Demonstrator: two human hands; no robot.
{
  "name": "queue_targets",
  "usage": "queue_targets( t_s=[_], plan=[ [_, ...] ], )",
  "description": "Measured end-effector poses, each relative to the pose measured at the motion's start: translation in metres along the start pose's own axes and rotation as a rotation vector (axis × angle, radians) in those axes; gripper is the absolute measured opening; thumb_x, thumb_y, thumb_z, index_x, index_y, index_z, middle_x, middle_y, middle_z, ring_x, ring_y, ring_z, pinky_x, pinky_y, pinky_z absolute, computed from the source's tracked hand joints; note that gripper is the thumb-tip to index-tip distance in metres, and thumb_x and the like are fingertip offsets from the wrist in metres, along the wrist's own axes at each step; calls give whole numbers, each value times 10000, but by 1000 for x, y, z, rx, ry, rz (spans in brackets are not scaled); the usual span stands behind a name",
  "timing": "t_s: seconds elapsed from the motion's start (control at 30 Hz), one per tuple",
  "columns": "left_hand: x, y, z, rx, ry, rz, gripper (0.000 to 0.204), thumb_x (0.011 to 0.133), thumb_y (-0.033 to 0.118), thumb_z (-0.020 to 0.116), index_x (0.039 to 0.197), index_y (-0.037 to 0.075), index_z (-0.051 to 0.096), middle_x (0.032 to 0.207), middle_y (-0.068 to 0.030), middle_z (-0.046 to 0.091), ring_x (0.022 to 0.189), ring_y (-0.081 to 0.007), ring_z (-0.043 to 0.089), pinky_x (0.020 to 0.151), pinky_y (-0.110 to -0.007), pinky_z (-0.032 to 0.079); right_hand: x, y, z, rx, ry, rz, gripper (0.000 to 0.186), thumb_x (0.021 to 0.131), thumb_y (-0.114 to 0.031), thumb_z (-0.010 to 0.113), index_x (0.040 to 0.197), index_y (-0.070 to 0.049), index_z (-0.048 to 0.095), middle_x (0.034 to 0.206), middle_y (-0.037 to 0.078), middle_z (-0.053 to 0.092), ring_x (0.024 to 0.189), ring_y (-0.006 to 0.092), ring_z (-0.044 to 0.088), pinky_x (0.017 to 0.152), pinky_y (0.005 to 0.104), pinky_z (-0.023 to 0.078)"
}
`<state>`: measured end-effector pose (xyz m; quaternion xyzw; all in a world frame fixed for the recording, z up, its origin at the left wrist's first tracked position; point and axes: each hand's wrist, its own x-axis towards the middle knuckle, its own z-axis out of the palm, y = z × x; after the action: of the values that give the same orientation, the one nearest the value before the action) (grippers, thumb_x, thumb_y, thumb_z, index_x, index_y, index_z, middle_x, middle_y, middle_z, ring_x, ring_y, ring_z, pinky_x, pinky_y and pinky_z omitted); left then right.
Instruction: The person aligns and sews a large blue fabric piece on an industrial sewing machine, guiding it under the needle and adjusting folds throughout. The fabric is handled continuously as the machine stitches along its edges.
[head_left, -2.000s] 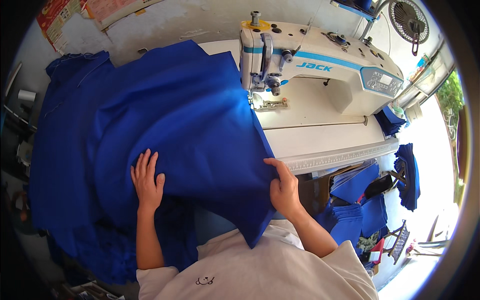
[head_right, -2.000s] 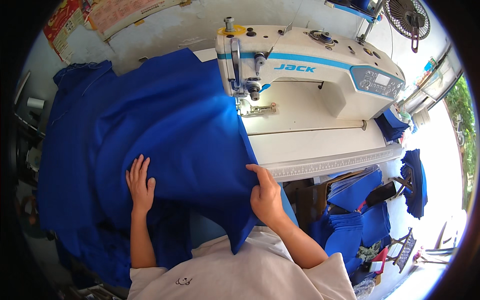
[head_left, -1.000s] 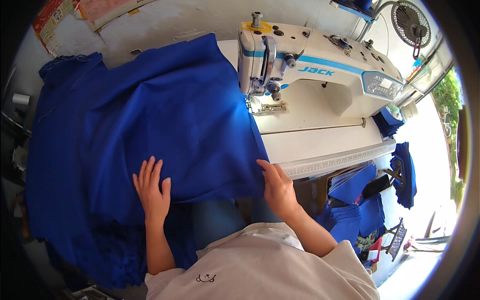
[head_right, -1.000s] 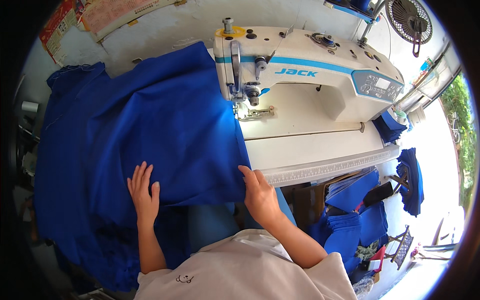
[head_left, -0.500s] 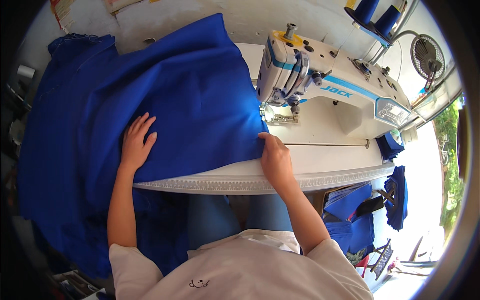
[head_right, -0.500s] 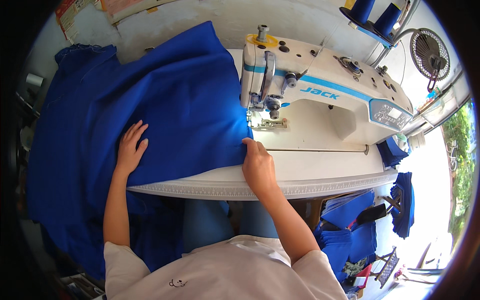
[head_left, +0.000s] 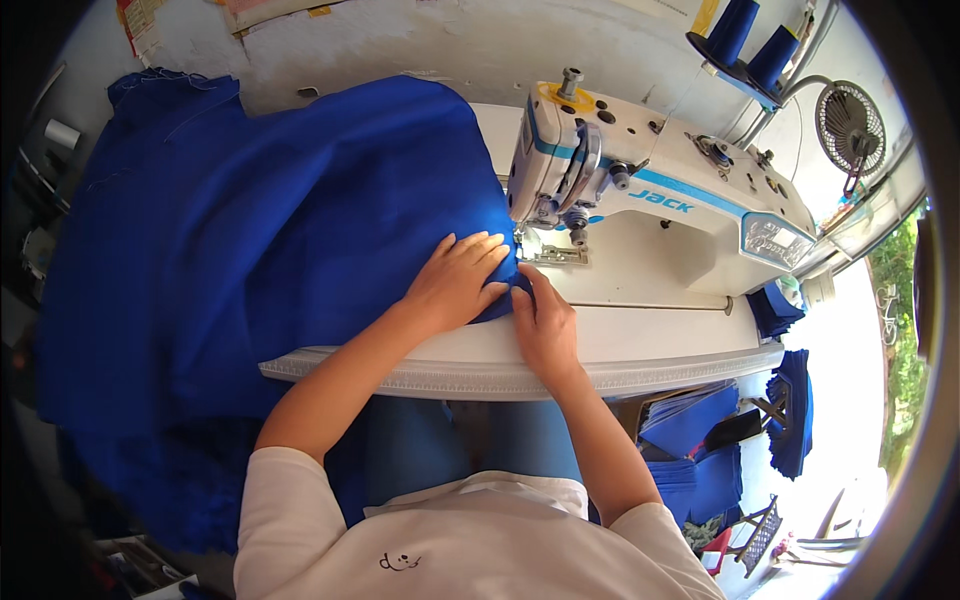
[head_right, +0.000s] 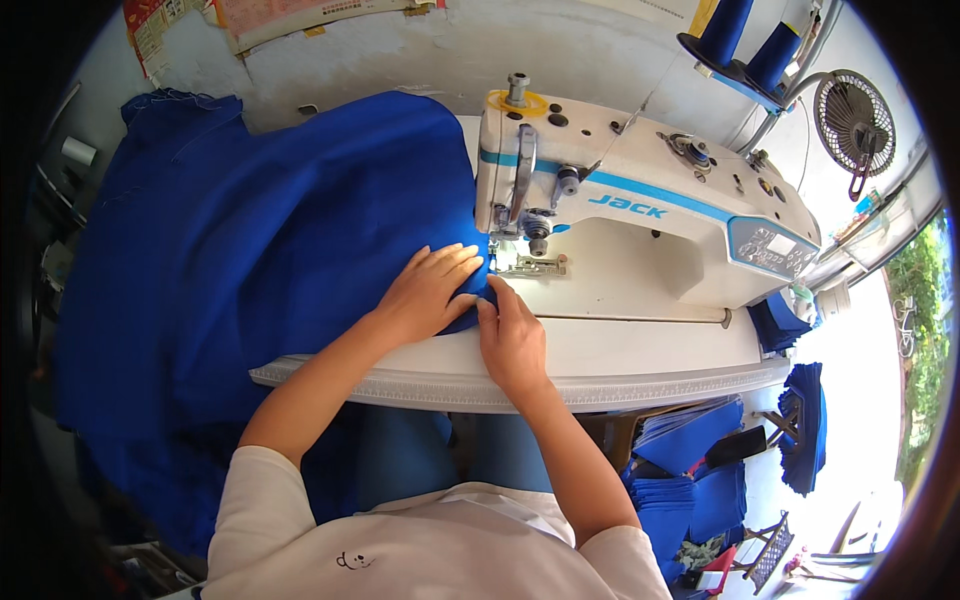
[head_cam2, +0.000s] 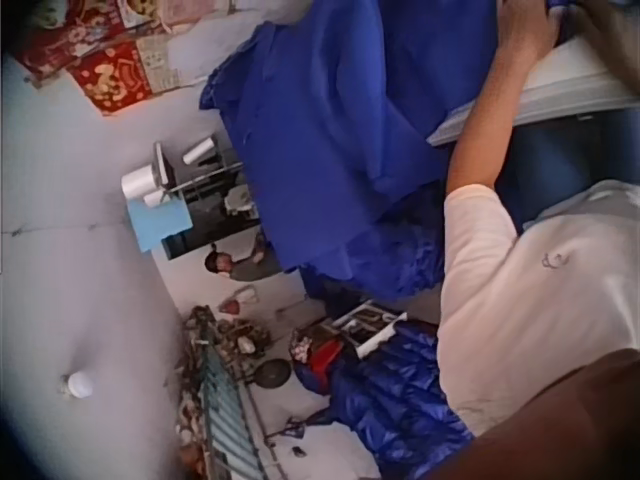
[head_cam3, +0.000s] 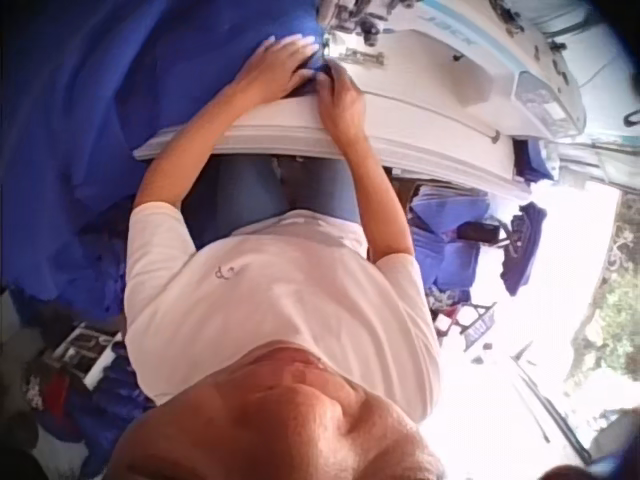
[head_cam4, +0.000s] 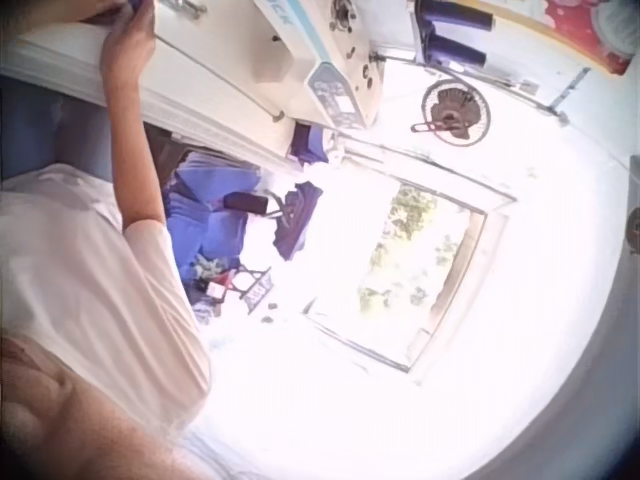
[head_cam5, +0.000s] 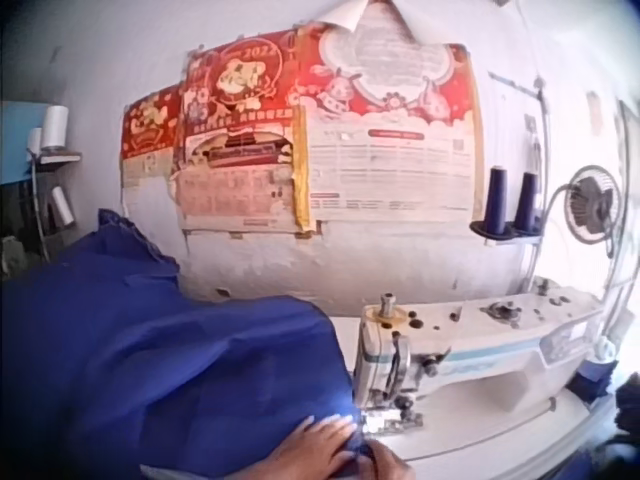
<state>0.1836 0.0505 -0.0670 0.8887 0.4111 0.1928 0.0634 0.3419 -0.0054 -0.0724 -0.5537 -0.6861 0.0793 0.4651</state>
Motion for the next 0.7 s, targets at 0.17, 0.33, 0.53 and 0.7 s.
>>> queue_targets(
  t_s=[0.17, 0.33, 0.53, 0.7],
  plan=[
    [7, -21, -7, -43, -80, 115, 527, 941, 314, 569, 1409, 101, 452, 1480, -92, 433, 1394, -255, 363, 1155, -473, 264, 23, 32, -4, -13, -55, 156, 203, 922, -134, 568, 1071, -25, 652, 773, 190, 674, 722, 351, 671, 690, 432, 532],
    [-4, -28, -7, -133, 64, 194, 346, 882, 188, 653, 1207, 87, 589, 1302, -84, 576, 1228, -257, 524, 1056, -419, 395, 65, 25, -47, -492, -563, 278, 282, 888, -318, 593, 818, -83, 732, 793, 191, 694, 823, 367, 681, 736, 454, 550],
    [1, 16, -3, -87, 75, 204, 291, 803, 147, 721, 1087, 106, 672, 1090, -49, 586, 1018, -237, 552, 906, -383, 436, 20, 33, -42, -261, -120, 144, 195, 891, -214, 620, 878, -26, 671, 890, 158, 675, 776, 353, 669, 671, 442, 532],
    [3, 17, 2, -90, 105, 192, 241, 849, 181, 677, 1086, 134, 683, 1042, -25, 587, 986, -224, 559, 860, -363, 445, -3, 15, -9, -302, 21, 139, 113, 828, -106, 636, 922, -49, 613, 875, 124, 614, 791, 319, 643, 670, 410, 528]
  ],
)
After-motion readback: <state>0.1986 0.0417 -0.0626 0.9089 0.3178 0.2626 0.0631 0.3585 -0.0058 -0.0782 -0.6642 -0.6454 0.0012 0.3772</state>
